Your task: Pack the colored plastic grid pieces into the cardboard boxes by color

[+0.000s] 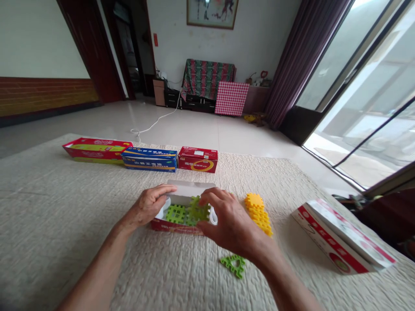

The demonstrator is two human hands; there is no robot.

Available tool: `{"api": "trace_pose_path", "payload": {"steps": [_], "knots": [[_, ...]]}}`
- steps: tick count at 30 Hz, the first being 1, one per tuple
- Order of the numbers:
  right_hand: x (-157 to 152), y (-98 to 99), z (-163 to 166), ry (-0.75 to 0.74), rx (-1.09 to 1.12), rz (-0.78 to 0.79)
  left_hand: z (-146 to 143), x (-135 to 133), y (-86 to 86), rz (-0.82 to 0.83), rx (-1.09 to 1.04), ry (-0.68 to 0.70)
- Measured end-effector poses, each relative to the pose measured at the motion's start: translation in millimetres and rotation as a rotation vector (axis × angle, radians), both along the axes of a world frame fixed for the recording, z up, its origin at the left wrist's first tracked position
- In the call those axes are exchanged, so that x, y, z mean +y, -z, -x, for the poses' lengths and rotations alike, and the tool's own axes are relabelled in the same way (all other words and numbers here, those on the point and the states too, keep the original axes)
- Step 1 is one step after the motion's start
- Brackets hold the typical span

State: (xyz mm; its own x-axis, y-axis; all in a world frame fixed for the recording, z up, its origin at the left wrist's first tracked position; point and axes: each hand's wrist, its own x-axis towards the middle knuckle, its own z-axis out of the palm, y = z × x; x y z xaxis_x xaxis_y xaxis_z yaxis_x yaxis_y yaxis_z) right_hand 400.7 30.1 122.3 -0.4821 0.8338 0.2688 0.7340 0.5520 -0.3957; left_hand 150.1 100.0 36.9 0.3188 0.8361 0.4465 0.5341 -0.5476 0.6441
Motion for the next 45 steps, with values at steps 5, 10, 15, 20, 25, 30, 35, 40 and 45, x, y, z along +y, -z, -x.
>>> {"api": "trace_pose_path", "payload": {"steps": [5,10,15,20,25,30,35,40,45], "knots": [[18.9,19.6,24.9,0.026,-0.093,0.002,-0.9,-0.4,-1.2,0.009,-0.017,0.012],[18.3,26.7,18.4,0.048,-0.127,-0.030,-0.8,-0.6,-1.2,0.010,-0.011,0.007],[13.5,22.4,7.4,0.065,-0.068,-0.077,0.1,-0.6,-0.8,0.007,0.007,0.009],[13.4,11.6,-26.6,0.164,-0.011,-0.109,0.7,-0.3,-0.5,0.013,0.021,0.013],[19.1,22.0,-69.2,0.292,-0.129,-0.115,1.7,1.6,2.5,0.021,0.023,0.015],[12.2,54.8,-73.9,0.274,-0.278,-0.048,3.9,4.1,6.2,0.017,0.044,0.004],[3.4,79.3,-64.9,0.308,-0.328,-0.058,4.8,4.1,6.6,0.015,0.040,-0.003],[2.8,85.5,-65.8,0.335,-0.321,-0.051,4.5,4.3,5.8,0.025,0.044,-0.010],[-1.1,88.3,-64.4,0.323,-0.326,-0.033,4.9,4.0,6.1,0.037,0.045,-0.007]]}}
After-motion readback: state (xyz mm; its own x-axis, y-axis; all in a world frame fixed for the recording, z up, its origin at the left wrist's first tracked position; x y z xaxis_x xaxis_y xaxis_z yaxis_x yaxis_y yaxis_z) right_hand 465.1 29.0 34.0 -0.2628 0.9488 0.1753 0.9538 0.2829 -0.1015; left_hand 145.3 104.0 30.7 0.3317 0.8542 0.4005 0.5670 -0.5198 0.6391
